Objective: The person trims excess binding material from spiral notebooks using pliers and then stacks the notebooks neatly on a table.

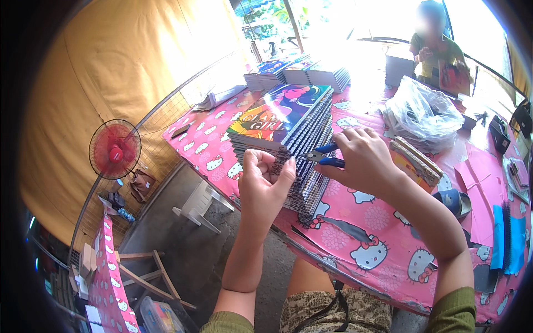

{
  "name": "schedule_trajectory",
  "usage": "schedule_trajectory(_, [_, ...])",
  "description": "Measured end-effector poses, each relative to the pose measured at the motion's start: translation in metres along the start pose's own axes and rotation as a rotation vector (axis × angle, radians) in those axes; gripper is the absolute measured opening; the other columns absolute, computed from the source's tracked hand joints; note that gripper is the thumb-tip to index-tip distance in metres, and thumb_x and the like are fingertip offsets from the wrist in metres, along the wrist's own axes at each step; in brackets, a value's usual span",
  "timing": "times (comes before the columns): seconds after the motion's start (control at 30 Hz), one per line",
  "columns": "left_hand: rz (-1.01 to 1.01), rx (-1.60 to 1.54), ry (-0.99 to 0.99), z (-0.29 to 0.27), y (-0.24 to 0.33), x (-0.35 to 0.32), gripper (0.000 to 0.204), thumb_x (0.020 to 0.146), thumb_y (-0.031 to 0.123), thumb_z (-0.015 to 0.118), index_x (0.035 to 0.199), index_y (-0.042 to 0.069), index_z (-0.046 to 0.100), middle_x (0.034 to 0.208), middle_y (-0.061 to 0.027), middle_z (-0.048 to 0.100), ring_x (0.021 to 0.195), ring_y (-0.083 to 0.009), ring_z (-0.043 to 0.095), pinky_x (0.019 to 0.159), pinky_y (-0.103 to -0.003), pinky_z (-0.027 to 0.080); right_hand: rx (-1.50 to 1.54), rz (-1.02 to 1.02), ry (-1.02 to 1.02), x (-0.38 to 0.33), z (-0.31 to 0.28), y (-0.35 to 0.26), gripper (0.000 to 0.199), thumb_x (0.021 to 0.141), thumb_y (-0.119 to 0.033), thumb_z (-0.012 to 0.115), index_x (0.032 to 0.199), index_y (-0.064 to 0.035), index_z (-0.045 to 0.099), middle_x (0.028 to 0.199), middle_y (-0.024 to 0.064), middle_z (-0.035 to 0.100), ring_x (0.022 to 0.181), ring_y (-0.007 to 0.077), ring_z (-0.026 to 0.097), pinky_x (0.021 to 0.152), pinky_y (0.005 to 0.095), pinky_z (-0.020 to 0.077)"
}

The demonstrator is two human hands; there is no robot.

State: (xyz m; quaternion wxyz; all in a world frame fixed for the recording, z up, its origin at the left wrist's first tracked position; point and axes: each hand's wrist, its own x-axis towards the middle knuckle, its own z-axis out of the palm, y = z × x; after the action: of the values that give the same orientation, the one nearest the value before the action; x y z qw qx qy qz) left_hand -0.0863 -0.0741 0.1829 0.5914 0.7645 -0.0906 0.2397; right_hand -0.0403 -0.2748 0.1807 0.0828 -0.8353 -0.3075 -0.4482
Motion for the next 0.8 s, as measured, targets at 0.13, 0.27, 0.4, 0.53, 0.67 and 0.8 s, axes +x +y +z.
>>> schedule_trajectory(0.13, [0.057,0.077,0.003,-0.002,-0.003,0.0,0.026,0.084,0.003,0.066,0.092,0.004,0.042,0.077,-0.0031,0.059,0.063,-0.0014,0.05,0.053,-0.016,0.041,0.137,0.132,-0.234,0.009,-0.001,-0.009,0.058,0.077,-0.057,0.064,0.073,0.0002,0.063,0.072,0.0143,0.063,0.068,0.0274,0.065,0.063,0.0375,0.0523])
schedule_trajectory(0.27, [0.06,0.122,-0.007,-0.007,-0.011,0.002,0.026,0.084,0.002,0.066,0.093,0.004,0.042,0.078,-0.0036,0.059,0.064,-0.0018,0.051,0.055,-0.016,0.043,0.218,0.289,-0.534,0.01,-0.008,-0.012,0.057,0.076,-0.057,0.065,0.073,-0.0003,0.063,0.072,0.014,0.063,0.065,0.0273,0.065,0.061,0.038,0.052])
schedule_trajectory(0.4, [-0.007,0.058,-0.04,-0.01,-0.01,-0.003,0.028,0.083,0.002,0.067,0.096,0.003,0.041,0.078,-0.0046,0.06,0.066,-0.003,0.054,0.057,-0.016,0.045,0.21,0.204,-0.336,-0.005,-0.005,-0.009,0.056,0.075,-0.057,0.067,0.072,-0.0006,0.063,0.072,0.0137,0.064,0.065,0.0272,0.065,0.06,0.0383,0.0518])
schedule_trajectory(0.53, [-0.031,0.004,-0.066,-0.005,-0.003,-0.003,0.03,0.083,0.003,0.067,0.098,0.002,0.041,0.081,-0.0058,0.061,0.07,-0.005,0.057,0.058,-0.018,0.047,0.082,0.018,-0.016,-0.008,0.006,-0.004,0.057,0.075,-0.057,0.067,0.072,-0.0007,0.063,0.072,0.0136,0.064,0.065,0.0273,0.065,0.061,0.0387,0.0518])
schedule_trajectory(0.67, [0.028,0.074,-0.074,-0.007,-0.012,-0.002,0.031,0.083,0.004,0.068,0.099,0.002,0.041,0.084,-0.0072,0.061,0.072,-0.0062,0.058,0.059,-0.019,0.048,0.185,0.197,-0.356,0.001,0.001,-0.014,0.057,0.075,-0.057,0.067,0.072,-0.0005,0.063,0.072,0.0138,0.063,0.066,0.0269,0.065,0.061,0.0395,0.0523])
schedule_trajectory(0.8, [0.052,0.141,-0.065,-0.012,-0.024,-0.002,0.031,0.083,0.005,0.068,0.1,0.002,0.042,0.085,-0.0079,0.061,0.071,-0.0064,0.058,0.059,-0.02,0.049,0.238,0.349,-0.57,0.0,-0.005,-0.019,0.057,0.075,-0.057,0.066,0.07,-0.0004,0.063,0.072,0.014,0.063,0.067,0.0262,0.065,0.061,0.0398,0.0529])
